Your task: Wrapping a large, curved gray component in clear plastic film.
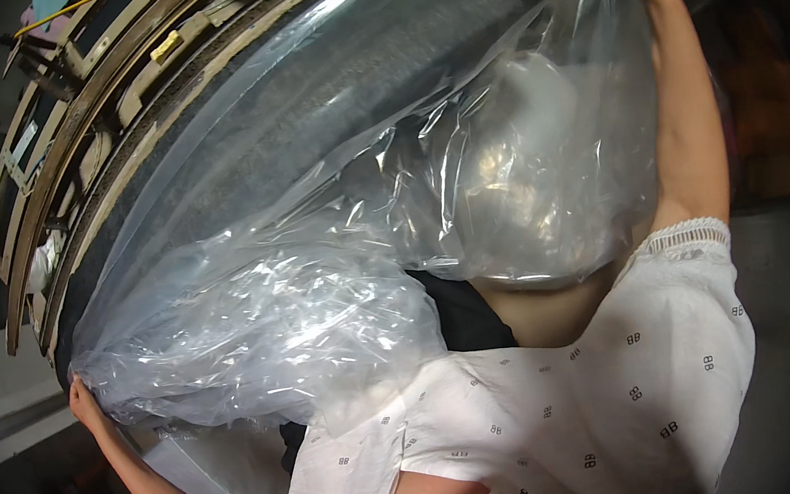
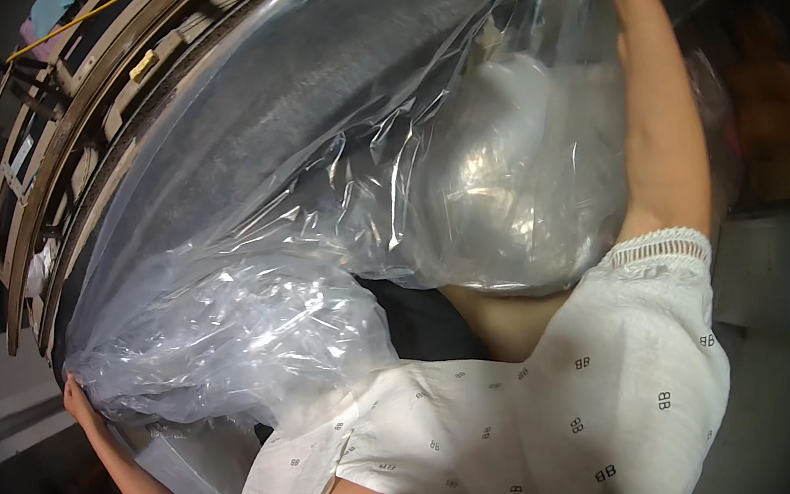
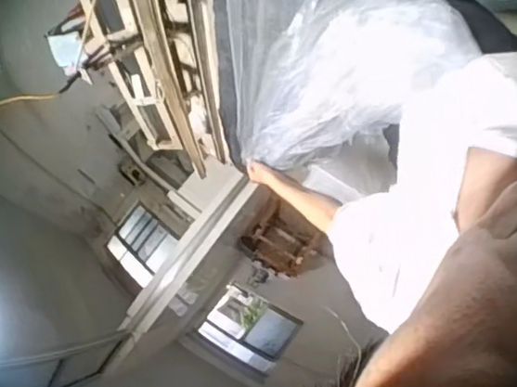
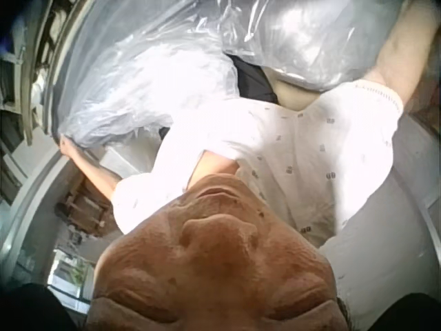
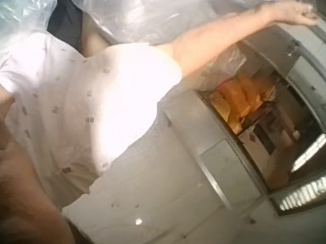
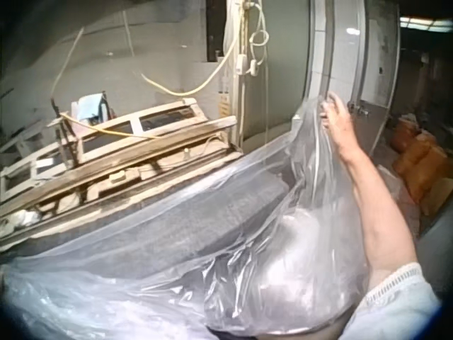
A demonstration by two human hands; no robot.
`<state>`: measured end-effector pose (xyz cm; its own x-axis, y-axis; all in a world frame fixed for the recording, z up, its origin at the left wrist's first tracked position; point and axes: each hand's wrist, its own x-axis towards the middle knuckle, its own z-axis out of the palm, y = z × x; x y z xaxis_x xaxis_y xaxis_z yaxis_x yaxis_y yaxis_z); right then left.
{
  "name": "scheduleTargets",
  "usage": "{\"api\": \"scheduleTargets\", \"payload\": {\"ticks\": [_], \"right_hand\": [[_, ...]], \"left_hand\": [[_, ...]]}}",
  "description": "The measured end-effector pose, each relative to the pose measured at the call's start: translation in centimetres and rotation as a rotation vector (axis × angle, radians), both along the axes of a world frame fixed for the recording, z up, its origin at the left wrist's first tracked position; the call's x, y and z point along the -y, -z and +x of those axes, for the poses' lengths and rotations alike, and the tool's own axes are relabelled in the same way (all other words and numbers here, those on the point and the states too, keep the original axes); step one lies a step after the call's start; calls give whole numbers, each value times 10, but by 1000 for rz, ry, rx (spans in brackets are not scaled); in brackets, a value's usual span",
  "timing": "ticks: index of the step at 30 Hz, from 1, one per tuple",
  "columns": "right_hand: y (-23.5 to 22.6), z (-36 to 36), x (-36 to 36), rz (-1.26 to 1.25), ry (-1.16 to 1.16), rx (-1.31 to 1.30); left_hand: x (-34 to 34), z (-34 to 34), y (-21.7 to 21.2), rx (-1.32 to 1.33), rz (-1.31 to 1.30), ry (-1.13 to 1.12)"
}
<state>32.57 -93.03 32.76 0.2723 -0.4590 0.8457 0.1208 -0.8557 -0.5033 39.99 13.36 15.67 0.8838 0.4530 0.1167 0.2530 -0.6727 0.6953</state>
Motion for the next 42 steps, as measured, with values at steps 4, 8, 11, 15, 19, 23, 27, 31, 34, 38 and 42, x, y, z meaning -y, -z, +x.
{"api": "scheduleTargets", "payload": {"ticks": [4,8,11,15,19,23,27,31,34,38,42], "right_hand": [[75,23,-112,-529,-271,-529],[150,51,-125,-347,-333,-789],[140,69,-128,-494,-240,-792],[136,92,-114,-277,-411,-874],[159,100,22,230,-228,-1182],[99,107,-110,-303,455,-1345],[78,137,-257,-683,-410,-533],[78,106,-494,261,-1221,-1024],[79,92,-607,553,-1722,-1120],[90,101,-695,776,-1852,-1182],[72,75,-680,426,-2211,-1439]], "left_hand": [[-52,-66,15,14,37,33],[-137,-119,-24,-219,165,9],[-66,-84,-23,-135,4,245],[21,-66,-46,-226,-7,-19],[96,-13,-25,183,252,-61],[98,-11,-25,356,206,-34],[103,6,-24,390,119,-74],[82,3,-3,510,-26,-84],[89,11,-2,537,-78,-117],[111,31,-17,591,-130,-32],[106,23,-15,569,-162,-45]]}}
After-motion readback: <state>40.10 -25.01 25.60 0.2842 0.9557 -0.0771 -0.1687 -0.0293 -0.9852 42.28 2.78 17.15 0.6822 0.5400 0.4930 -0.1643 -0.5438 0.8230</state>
